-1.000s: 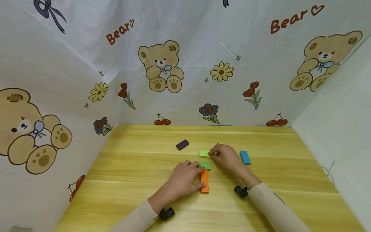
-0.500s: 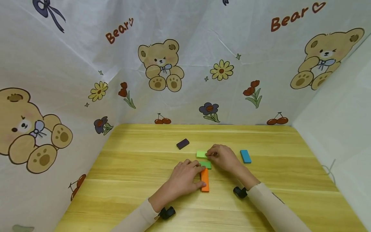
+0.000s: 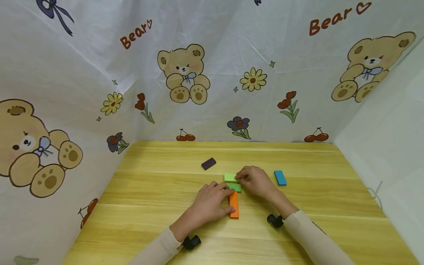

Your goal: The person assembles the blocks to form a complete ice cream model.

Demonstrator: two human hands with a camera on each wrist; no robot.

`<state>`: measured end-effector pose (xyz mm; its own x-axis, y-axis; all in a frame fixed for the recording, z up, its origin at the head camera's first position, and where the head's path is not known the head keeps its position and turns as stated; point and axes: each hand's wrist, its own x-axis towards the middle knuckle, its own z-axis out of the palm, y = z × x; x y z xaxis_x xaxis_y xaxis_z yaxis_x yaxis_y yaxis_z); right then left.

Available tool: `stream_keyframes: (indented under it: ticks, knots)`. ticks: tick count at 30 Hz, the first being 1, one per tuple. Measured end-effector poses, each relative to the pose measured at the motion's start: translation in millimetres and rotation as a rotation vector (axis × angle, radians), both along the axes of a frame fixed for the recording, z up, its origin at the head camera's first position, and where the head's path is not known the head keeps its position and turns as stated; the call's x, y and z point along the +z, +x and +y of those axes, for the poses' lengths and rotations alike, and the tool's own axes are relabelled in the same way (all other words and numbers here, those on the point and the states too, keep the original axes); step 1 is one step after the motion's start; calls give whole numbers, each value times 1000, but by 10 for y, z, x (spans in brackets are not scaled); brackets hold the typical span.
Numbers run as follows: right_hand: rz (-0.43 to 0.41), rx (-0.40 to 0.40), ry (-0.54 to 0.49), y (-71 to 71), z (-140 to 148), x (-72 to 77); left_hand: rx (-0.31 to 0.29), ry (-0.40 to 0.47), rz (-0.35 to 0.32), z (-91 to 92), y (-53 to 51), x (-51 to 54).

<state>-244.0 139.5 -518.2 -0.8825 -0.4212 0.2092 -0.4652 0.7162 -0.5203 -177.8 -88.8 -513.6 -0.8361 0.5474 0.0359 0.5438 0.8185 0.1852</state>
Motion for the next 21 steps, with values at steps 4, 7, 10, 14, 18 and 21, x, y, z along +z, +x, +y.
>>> stream_keyframes:
  ticks: [4, 7, 10, 14, 18, 21]
  knots:
    - [-6, -5, -3, 22, -2, 3, 4, 10, -5, 0, -3, -12]
    - [-16, -15, 3, 43, 4, 8, 3, 28, -17, -9, -8, -26]
    - [-21, -15, 3, 51, 14, 2, 6, 57, -45, -21, -13, -30]
    - [-29, -15, -1, 60, 32, -6, 12, 105, -89, -39, -26, -44]
    - [-44, -14, -9, 69, 48, -2, 13, 144, -104, -60, -47, -76]
    - [-44, -5, -13, 69, 57, 3, 13, 165, -110, -71, -58, -88]
